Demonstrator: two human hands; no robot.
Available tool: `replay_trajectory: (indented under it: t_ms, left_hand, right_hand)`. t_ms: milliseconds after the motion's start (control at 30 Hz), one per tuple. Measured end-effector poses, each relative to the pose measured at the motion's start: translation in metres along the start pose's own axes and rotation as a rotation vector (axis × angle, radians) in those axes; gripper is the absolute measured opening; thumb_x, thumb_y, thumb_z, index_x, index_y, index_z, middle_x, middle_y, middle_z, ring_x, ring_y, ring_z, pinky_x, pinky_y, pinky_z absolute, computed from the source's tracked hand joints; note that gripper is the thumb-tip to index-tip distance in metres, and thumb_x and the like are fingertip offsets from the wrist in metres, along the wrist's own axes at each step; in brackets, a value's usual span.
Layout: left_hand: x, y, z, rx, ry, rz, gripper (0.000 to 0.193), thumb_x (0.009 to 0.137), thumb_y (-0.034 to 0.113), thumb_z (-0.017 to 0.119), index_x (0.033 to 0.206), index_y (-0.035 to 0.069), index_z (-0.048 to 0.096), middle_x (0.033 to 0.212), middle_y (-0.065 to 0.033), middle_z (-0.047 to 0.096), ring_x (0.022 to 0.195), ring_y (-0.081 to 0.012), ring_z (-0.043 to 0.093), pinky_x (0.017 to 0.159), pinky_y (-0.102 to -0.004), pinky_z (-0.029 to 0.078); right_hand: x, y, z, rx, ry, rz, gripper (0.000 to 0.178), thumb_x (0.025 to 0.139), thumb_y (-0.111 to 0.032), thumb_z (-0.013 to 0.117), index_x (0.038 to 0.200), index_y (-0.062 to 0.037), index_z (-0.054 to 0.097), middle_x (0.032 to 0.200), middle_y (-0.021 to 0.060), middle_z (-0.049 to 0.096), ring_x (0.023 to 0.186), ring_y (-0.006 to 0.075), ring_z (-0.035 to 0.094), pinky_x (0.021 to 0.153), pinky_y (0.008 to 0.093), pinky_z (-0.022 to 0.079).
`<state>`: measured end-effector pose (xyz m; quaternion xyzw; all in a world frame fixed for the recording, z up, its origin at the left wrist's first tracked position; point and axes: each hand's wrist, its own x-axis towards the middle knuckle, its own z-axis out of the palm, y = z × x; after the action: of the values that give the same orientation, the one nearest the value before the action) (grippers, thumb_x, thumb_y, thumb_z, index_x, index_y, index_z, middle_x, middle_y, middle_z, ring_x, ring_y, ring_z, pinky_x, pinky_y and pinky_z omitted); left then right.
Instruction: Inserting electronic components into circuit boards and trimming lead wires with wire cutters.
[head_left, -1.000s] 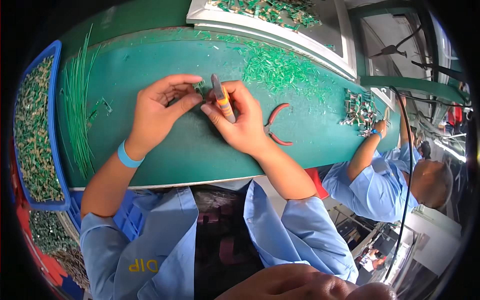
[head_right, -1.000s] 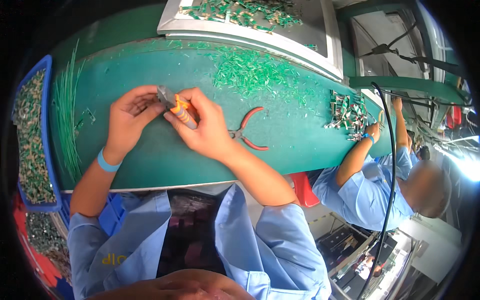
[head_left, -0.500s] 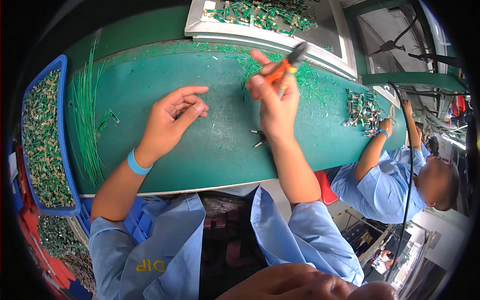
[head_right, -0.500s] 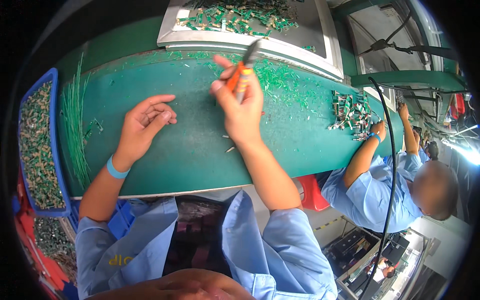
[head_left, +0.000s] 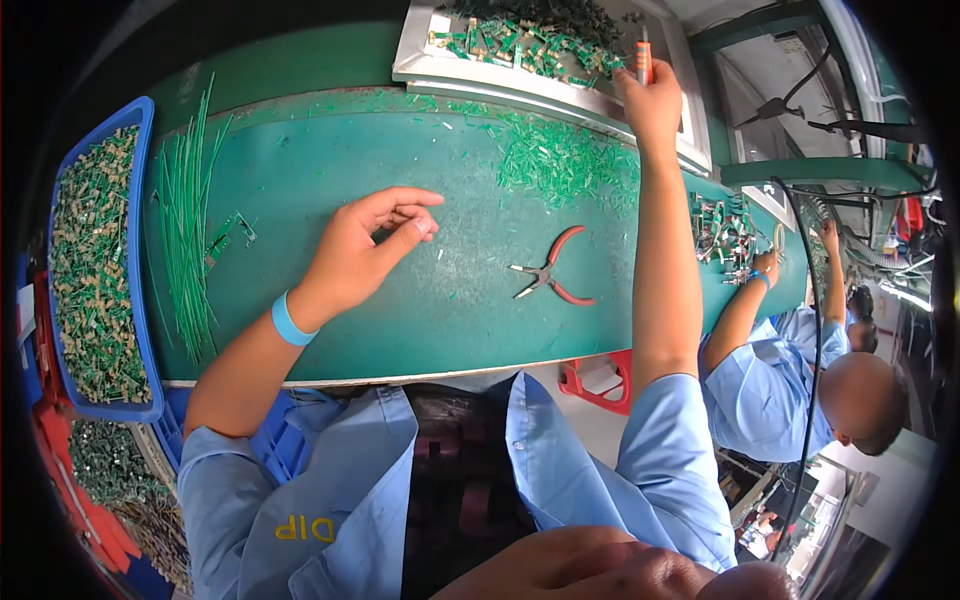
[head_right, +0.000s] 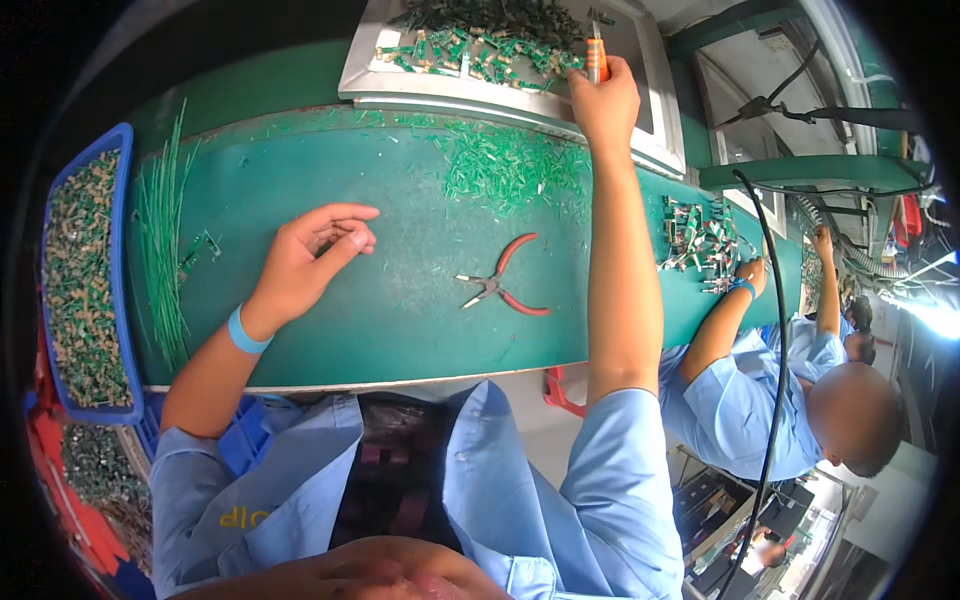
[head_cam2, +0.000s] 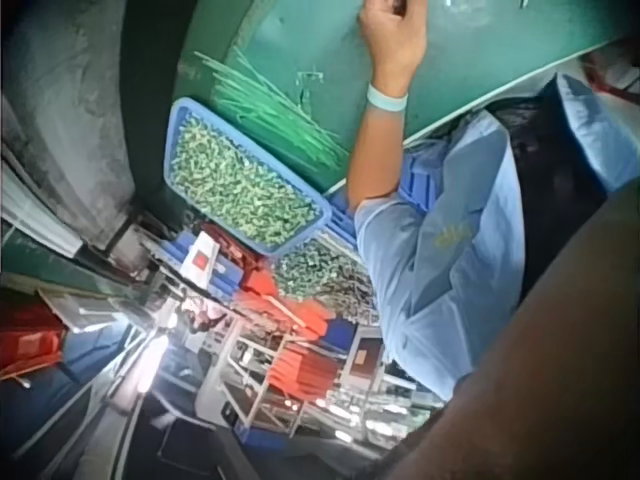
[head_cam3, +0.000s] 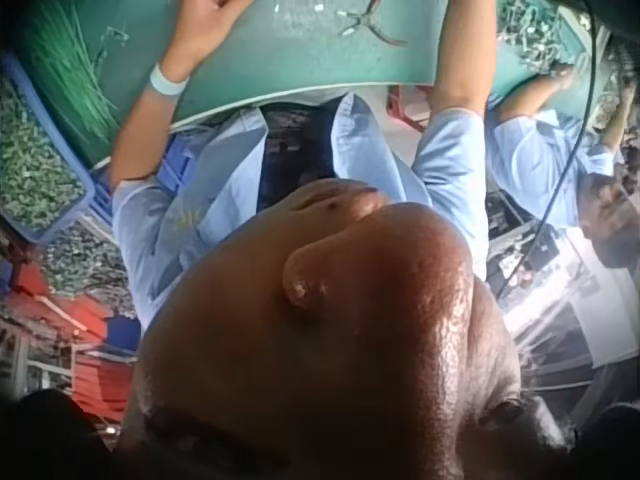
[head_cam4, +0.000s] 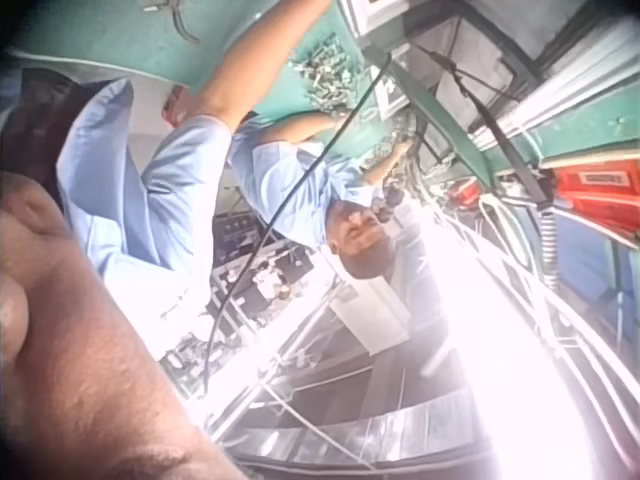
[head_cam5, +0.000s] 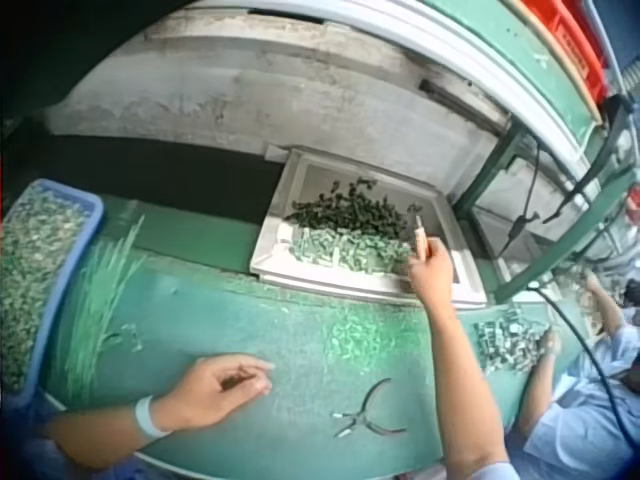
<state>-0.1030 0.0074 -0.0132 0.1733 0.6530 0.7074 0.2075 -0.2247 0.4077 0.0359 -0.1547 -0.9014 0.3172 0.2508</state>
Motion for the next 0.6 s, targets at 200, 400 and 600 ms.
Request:
replay_trajectory:
  t_ms: [200, 400, 600]
  left_hand:
    - [-0.001, 0.0, -0.002, 0.04, 0.007, 0.028, 0.03, 0.101, 0.002, 0.069, 0.131, 0.001, 0.074, 0.103, -0.0093, 0.077, 0.095, -0.017, 0.072, 0.089, -0.0291, 0.056]
    - [-0.001, 0.001, 0.002, 0.049, 0.0, 0.054, 0.03, 0.101, 0.002, 0.069, 0.13, 0.001, 0.074, 0.103, -0.0092, 0.077, 0.096, -0.0167, 0.072, 0.089, -0.0294, 0.057]
    - [0.0, 0.003, 0.007, 0.046, 0.001, 0.043, 0.029, 0.101, 0.002, 0.069, 0.129, 0.002, 0.075, 0.101, -0.008, 0.078, 0.095, -0.0164, 0.073, 0.089, -0.0297, 0.057]
  right_hand:
    - [0.021, 0.02, 0.023, -0.294, 0.008, -0.025, 0.036, 0.09, -0.028, 0.085, 0.115, -0.0037, 0.074, 0.098, 0.011, 0.079, 0.084, 0.029, 0.073, 0.082, 0.0401, 0.057]
    - [0.019, 0.018, 0.018, -0.223, 0.044, -0.018, 0.041, 0.087, -0.023, 0.085, 0.119, -0.0015, 0.072, 0.098, 0.0143, 0.079, 0.088, 0.0324, 0.075, 0.083, 0.0428, 0.059]
    - [-0.002, 0.01, 0.01, -0.06, 0.218, -0.051, 0.039, 0.087, -0.023, 0.086, 0.115, -0.0006, 0.073, 0.095, 0.0142, 0.078, 0.086, 0.031, 0.075, 0.081, 0.0416, 0.059]
